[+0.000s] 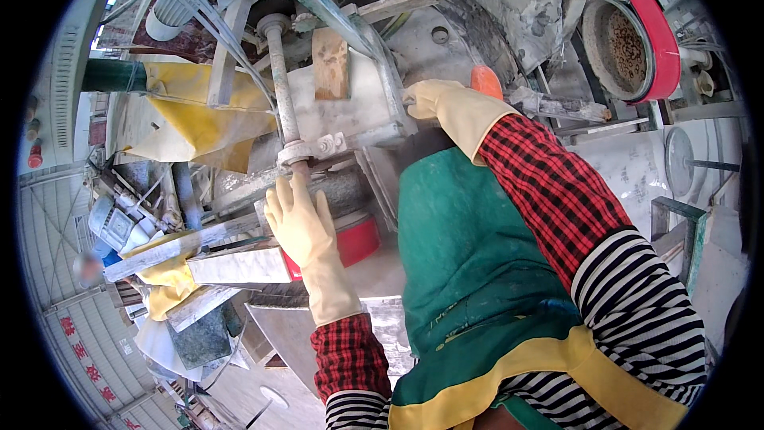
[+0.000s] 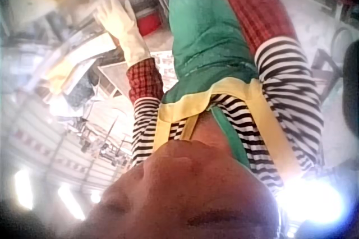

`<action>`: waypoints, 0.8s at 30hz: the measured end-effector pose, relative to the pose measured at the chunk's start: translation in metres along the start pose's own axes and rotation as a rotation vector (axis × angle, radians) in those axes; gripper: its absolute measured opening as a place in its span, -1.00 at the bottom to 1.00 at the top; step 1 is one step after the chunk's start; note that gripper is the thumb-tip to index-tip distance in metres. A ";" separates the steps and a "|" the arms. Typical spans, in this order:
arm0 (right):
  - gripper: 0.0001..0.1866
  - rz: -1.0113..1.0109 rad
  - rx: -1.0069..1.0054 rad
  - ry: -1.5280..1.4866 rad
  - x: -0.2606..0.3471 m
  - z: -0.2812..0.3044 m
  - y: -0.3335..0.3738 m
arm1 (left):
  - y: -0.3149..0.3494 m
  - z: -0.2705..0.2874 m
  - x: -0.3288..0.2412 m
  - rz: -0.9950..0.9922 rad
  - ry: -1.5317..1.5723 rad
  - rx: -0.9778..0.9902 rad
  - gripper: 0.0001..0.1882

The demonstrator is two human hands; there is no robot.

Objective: The person operates a grinding or processing machine in a workshop, repeatedly feeding a small block into the machine's mechanism. The person uses gloved hands to guide the block and adjust its position while the machine runs.

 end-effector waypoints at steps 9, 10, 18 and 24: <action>-0.58 -0.004 0.035 -0.003 -0.006 -0.005 -0.007 | 0.001 -0.002 -0.010 -0.024 -0.043 -0.052 -0.43; -0.57 0.001 0.032 -0.003 -0.004 -0.003 -0.005 | 0.001 -0.002 -0.010 -0.027 -0.039 -0.054 -0.43; -0.53 -0.015 0.062 0.014 -0.001 0.000 -0.001 | 0.002 0.002 -0.021 -0.043 -0.042 -0.064 -0.46; -0.50 -0.046 0.100 -0.004 0.001 0.003 0.006 | 0.003 0.003 -0.028 -0.084 -0.009 -0.113 -0.50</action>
Point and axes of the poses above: each hand's wrist, its own y-axis away from the middle knuckle, its own z-axis out of the back of the hand, x = y × z, the point moved 4 cm from there along -y, towards the middle knuckle, and after that the axes turned 2 degrees about z, right-handed, at the moved point
